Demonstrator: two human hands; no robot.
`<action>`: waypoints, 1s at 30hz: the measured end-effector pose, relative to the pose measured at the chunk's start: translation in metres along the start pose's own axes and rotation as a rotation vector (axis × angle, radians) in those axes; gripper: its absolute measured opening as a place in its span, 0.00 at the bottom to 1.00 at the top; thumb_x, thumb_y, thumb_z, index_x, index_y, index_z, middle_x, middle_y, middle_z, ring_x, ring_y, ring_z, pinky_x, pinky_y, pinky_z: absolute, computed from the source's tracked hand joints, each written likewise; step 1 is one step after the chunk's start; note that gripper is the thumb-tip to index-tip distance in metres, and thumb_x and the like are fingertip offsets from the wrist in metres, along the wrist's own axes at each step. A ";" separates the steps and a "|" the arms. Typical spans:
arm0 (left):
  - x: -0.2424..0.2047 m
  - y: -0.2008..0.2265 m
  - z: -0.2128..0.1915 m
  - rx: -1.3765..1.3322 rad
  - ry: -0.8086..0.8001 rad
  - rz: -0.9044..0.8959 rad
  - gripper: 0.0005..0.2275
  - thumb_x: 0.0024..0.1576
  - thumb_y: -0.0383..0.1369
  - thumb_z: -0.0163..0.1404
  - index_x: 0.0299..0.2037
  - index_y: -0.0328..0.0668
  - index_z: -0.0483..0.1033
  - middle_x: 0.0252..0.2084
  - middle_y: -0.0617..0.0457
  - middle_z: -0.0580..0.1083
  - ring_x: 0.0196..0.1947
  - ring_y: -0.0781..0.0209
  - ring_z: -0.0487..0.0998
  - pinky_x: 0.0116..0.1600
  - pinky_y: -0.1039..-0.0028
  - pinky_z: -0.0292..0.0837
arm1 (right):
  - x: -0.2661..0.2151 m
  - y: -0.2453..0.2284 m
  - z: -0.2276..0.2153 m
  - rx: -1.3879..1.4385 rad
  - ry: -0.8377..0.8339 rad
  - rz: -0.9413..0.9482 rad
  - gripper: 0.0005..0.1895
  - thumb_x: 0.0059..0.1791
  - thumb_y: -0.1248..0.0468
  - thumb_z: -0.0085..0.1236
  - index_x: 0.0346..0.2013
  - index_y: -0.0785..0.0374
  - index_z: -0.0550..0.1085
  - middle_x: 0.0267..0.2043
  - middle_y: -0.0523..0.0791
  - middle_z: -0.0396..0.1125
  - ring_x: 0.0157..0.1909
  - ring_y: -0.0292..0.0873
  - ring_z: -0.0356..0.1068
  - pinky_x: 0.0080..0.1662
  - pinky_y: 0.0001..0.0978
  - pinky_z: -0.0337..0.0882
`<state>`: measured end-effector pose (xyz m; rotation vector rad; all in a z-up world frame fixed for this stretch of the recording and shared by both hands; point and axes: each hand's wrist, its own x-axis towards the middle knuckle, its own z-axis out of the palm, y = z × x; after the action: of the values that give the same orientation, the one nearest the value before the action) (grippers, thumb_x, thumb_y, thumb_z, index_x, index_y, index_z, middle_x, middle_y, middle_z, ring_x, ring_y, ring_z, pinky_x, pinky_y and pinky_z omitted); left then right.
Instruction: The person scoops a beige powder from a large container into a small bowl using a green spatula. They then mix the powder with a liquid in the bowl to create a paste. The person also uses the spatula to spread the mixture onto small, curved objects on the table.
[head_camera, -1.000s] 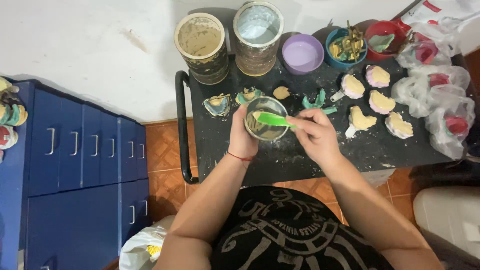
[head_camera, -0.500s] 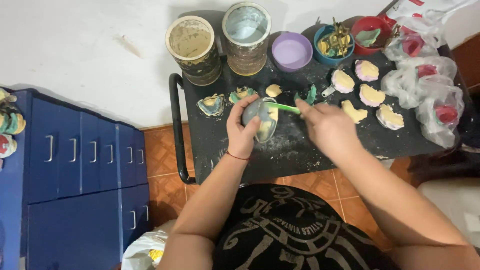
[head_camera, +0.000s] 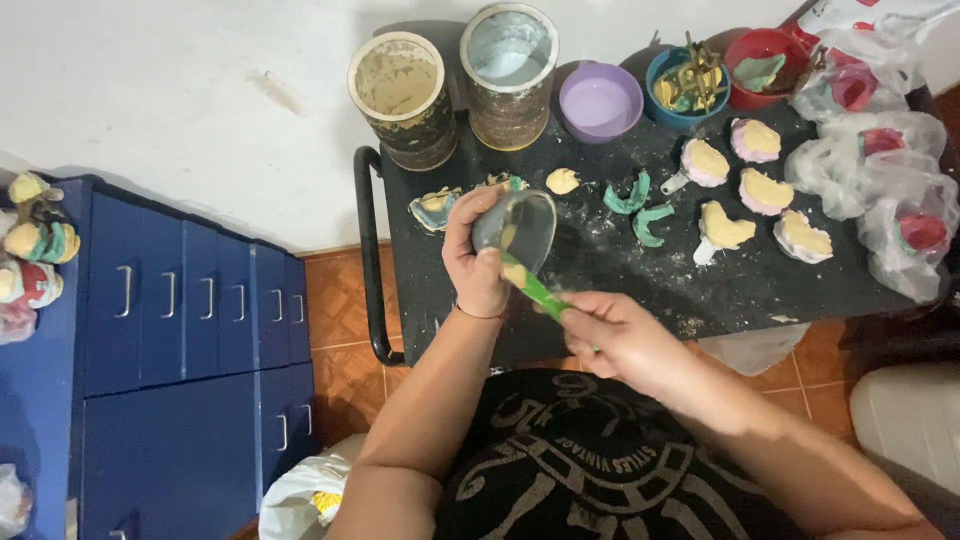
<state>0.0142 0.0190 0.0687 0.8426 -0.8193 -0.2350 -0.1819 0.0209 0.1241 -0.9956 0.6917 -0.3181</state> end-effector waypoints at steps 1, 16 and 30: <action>-0.002 -0.008 -0.006 0.000 -0.001 0.002 0.30 0.53 0.56 0.56 0.48 0.29 0.75 0.49 0.36 0.74 0.55 0.44 0.75 0.62 0.60 0.68 | 0.003 -0.010 -0.006 0.000 -0.001 -0.002 0.20 0.55 0.70 0.43 0.61 0.77 0.69 0.16 0.42 0.57 0.12 0.28 0.51 0.12 0.15 0.51; -0.027 0.002 -0.082 -0.161 0.285 -0.981 0.25 0.66 0.54 0.30 0.65 0.49 0.60 0.62 0.42 0.67 0.59 0.44 0.73 0.56 0.47 0.75 | 0.156 0.020 -0.138 -1.753 0.555 -0.475 0.13 0.57 0.57 0.46 0.53 0.50 0.75 0.38 0.44 0.71 0.38 0.49 0.77 0.41 0.39 0.76; -0.052 -0.039 -0.118 -0.294 -0.036 -0.807 0.41 0.50 0.46 0.62 0.70 0.53 0.48 0.66 0.41 0.62 0.62 0.45 0.71 0.52 0.56 0.80 | 0.162 0.024 -0.156 -1.826 0.618 -0.431 0.14 0.51 0.59 0.50 0.48 0.48 0.78 0.41 0.42 0.67 0.34 0.53 0.76 0.36 0.46 0.76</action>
<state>0.0691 0.0858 -0.0344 0.8535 -0.4229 -1.0584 -0.1661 -0.1576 -0.0140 -2.8789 1.3406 -0.3230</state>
